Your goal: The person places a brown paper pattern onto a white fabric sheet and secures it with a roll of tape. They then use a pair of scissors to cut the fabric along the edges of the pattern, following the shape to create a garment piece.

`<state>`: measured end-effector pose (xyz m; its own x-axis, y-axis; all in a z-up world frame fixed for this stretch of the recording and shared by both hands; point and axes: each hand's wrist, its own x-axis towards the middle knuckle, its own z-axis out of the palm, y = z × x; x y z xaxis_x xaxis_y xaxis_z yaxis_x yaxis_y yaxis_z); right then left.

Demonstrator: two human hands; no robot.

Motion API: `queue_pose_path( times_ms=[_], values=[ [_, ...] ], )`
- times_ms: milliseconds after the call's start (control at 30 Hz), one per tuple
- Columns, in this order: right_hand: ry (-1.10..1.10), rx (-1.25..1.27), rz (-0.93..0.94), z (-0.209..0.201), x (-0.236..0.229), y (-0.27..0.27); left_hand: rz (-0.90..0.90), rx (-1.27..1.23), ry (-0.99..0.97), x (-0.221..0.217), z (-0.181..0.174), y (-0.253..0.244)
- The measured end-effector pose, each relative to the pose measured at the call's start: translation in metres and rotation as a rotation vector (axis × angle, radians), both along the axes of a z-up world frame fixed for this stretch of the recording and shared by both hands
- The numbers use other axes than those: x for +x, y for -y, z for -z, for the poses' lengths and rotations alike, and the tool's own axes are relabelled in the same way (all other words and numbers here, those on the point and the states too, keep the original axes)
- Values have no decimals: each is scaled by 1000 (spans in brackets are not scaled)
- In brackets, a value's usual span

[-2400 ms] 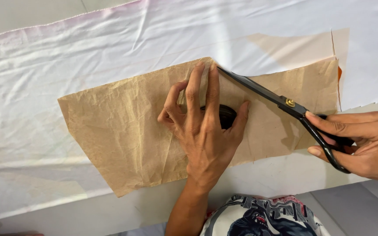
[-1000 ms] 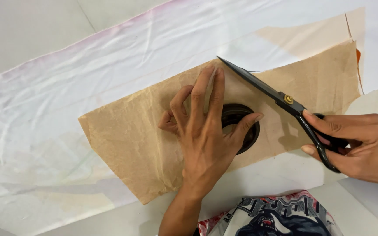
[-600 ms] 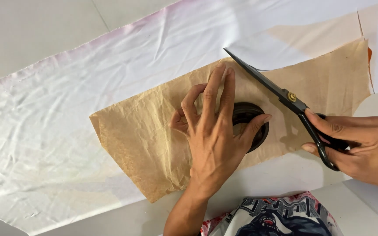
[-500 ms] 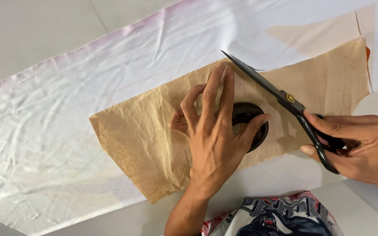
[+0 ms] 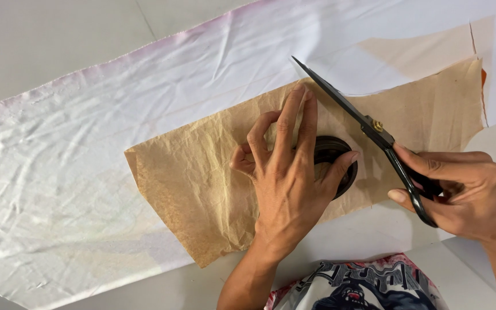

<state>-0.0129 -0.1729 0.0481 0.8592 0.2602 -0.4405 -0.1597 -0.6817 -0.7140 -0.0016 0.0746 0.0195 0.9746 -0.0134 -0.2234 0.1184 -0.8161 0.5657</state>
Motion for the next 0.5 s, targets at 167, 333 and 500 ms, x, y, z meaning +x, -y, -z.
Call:
queue_pose_path(
  times_ms=[167,333,500],
  values=[
    [10,37,6,1,9,-16,-12,-103,98,0,4,0],
    [-1,27,-12,3,7,-13,-13,-102,80,0,3,0],
    [-32,107,86,3,12,-23,-6,-113,105,0,4,0]
  ],
)
